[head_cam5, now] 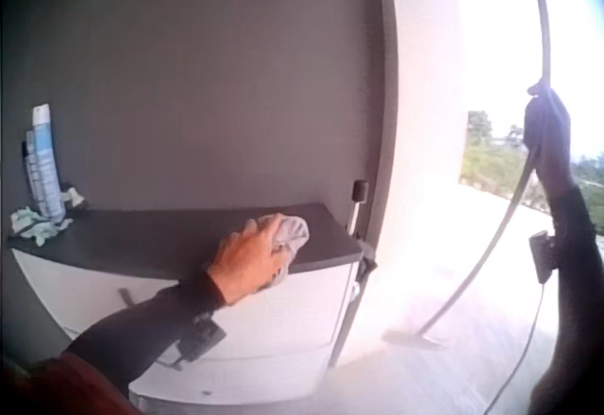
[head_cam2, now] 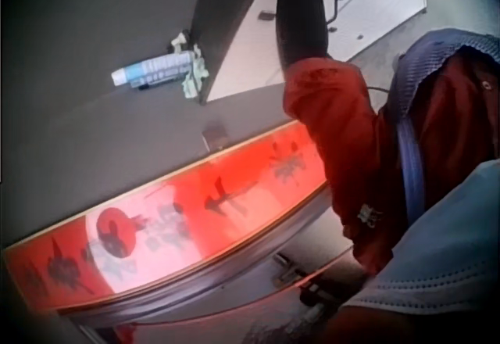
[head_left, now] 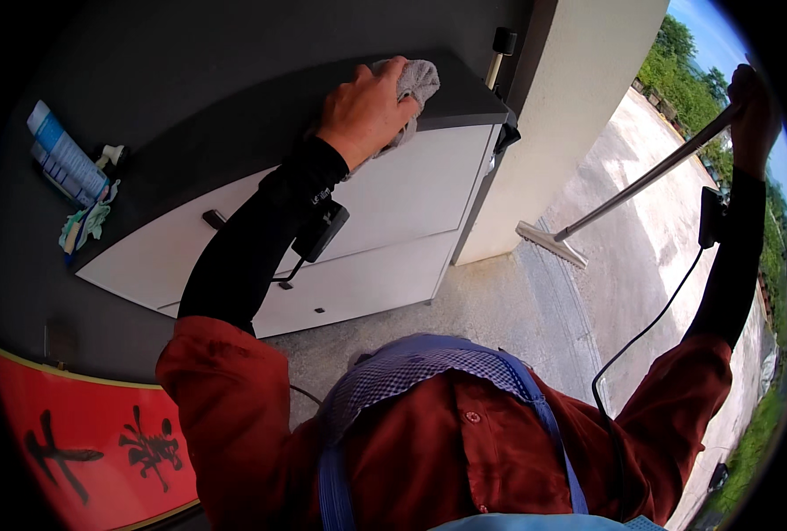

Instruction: The person wipes the exterior and handles of a white cabinet using a cloth, then uses a squeegee to clean the bottom of the wall and floor area. They wipe a wall switch with the cloth and rearrange spray bottles and tools on top of the cabinet.

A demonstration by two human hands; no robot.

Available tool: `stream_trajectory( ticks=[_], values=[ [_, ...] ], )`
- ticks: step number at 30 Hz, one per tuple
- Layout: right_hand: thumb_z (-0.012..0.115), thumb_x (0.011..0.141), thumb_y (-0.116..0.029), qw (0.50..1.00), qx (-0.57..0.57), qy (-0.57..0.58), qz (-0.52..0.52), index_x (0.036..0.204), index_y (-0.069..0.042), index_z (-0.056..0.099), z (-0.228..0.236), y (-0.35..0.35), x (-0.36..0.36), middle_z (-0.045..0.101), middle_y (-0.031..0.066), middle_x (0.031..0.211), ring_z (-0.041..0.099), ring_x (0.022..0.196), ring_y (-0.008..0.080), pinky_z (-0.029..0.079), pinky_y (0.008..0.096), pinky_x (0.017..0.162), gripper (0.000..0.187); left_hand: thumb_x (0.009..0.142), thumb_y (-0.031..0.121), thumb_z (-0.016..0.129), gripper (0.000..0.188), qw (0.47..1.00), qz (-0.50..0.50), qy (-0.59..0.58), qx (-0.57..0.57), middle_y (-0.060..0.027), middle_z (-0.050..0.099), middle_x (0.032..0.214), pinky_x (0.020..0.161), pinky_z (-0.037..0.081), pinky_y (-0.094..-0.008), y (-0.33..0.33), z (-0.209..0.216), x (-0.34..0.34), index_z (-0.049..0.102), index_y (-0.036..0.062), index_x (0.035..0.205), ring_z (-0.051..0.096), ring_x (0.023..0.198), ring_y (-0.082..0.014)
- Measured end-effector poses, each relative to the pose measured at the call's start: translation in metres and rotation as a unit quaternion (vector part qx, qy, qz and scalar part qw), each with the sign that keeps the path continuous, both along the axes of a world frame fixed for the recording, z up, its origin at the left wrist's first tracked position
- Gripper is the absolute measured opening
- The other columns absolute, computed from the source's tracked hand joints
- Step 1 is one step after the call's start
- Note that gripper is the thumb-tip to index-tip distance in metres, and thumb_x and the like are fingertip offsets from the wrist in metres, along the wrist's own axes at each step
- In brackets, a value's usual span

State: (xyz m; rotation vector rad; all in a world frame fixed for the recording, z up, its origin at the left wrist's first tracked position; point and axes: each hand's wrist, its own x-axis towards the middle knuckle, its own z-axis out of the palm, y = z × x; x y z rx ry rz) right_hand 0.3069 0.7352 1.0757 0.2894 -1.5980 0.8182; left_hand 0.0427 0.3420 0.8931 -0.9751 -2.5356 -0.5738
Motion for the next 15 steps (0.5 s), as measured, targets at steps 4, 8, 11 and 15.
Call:
stream_trajectory(
  ticks=[4, 8, 11, 15],
  values=[
    [0.042, 0.107, -0.017, 1.0, -0.022, -0.006, -0.009, 0.121, 0.007, 0.054, -0.021, 0.035, -0.004, 0.051, 0.006, 0.082, 0.039, 0.065, 0.0107, 0.035, 0.024, 0.06, 0.03, 0.089, 0.038, 0.058, 0.06, 0.995, 0.097, 0.012, -0.036, -0.024, 0.061, 0.117, 0.092, 0.051, -0.0479, -0.066, 0.013, -0.043, 0.047, 0.0186, 0.145, 0.064, 0.105, -0.0432],
    [0.036, 0.108, -0.017, 0.996, -0.071, -0.027, 0.049, 0.123, 0.007, 0.051, -0.052, 0.08, -0.001, 0.043, 0.0028, 0.077, 0.034, 0.063, 0.0098, 0.03, 0.0249, 0.058, 0.032, 0.088, 0.035, 0.058, 0.058, 0.969, 0.227, 0.038, -0.089, -0.0256, 0.062, 0.121, 0.096, 0.048, -0.0471, -0.136, 0.013, -0.113, 0.049, 0.0161, 0.143, 0.061, 0.111, -0.0441],
    [0.033, 0.109, -0.019, 0.989, -0.118, -0.057, 0.07, 0.124, 0.006, 0.051, -0.063, 0.112, -0.002, 0.039, 0.001, 0.076, 0.033, 0.062, 0.0093, 0.029, 0.0243, 0.057, 0.034, 0.088, 0.035, 0.057, 0.059, 0.98, 0.177, 0.023, -0.082, -0.0262, 0.061, 0.122, 0.098, 0.047, -0.0462, -0.103, 0.015, -0.122, 0.049, 0.0144, 0.143, 0.059, 0.114, -0.0442],
    [0.032, 0.111, -0.025, 0.988, -0.091, -0.092, 0.088, 0.123, 0.004, 0.053, -0.082, 0.121, -0.024, 0.038, -0.0007, 0.074, 0.031, 0.056, 0.0066, 0.028, 0.0222, 0.05, 0.038, 0.088, 0.036, 0.055, 0.062, 0.992, 0.107, -0.015, -0.065, -0.0266, 0.06, 0.124, 0.101, 0.044, -0.0458, 0.021, 0.012, -0.109, 0.046, 0.01, 0.144, 0.056, 0.118, -0.043]
  ],
)
